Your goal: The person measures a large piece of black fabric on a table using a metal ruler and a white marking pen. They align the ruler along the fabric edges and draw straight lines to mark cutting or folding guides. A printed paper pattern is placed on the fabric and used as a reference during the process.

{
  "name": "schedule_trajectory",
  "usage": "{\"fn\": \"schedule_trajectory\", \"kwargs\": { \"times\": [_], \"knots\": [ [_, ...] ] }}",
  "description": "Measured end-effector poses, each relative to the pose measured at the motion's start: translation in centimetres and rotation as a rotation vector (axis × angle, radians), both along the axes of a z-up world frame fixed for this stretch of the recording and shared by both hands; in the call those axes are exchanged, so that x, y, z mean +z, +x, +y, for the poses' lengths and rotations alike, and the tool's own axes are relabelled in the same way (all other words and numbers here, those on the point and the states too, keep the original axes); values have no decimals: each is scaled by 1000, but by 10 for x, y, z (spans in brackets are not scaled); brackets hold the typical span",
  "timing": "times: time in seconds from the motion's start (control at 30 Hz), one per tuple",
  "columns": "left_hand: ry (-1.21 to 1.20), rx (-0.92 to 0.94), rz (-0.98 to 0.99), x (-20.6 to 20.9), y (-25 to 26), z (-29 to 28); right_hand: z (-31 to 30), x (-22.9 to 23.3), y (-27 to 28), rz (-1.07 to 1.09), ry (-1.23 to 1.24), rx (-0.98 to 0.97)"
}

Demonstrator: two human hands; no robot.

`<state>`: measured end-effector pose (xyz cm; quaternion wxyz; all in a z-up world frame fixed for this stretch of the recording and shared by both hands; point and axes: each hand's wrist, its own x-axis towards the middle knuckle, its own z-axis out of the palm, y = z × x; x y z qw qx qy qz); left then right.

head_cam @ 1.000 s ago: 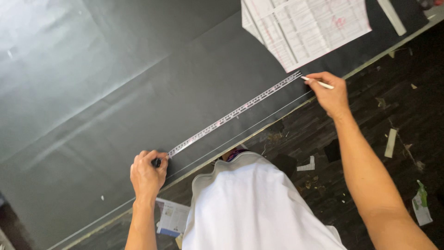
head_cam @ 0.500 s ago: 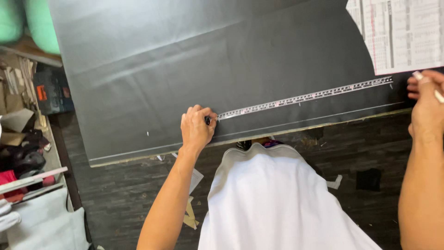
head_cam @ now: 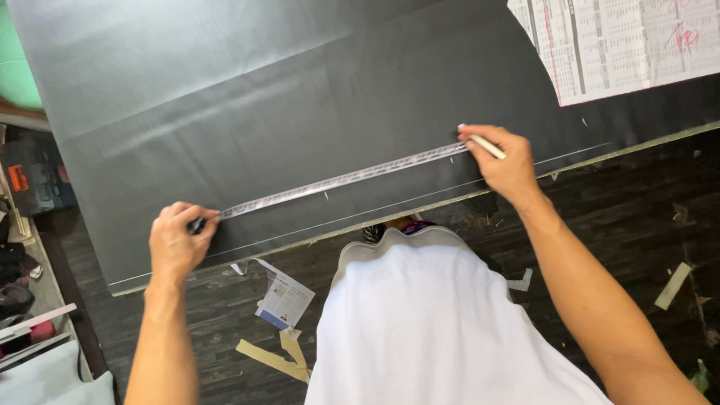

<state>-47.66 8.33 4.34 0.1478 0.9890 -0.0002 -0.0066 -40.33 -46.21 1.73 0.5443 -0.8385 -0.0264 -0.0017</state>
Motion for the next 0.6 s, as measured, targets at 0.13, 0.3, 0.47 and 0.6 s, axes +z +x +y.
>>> {"fn": "schedule_trajectory", "kwargs": {
  "times": [0.13, 0.3, 0.47, 0.6],
  "knots": [
    [-20, 58, 40, -5, -23, 31, 22, 14, 0, 142, -22, 34],
    [-33, 47, -15, -12, -30, 34, 24, 15, 3, 157, -66, 43],
    [-39, 25, -85, -9, -30, 31, 26, 12, 1, 111, -53, 54],
    [-72, 31, -93, -10, -30, 30, 28, 8, -1, 111, -37, 48]
  ]
}}
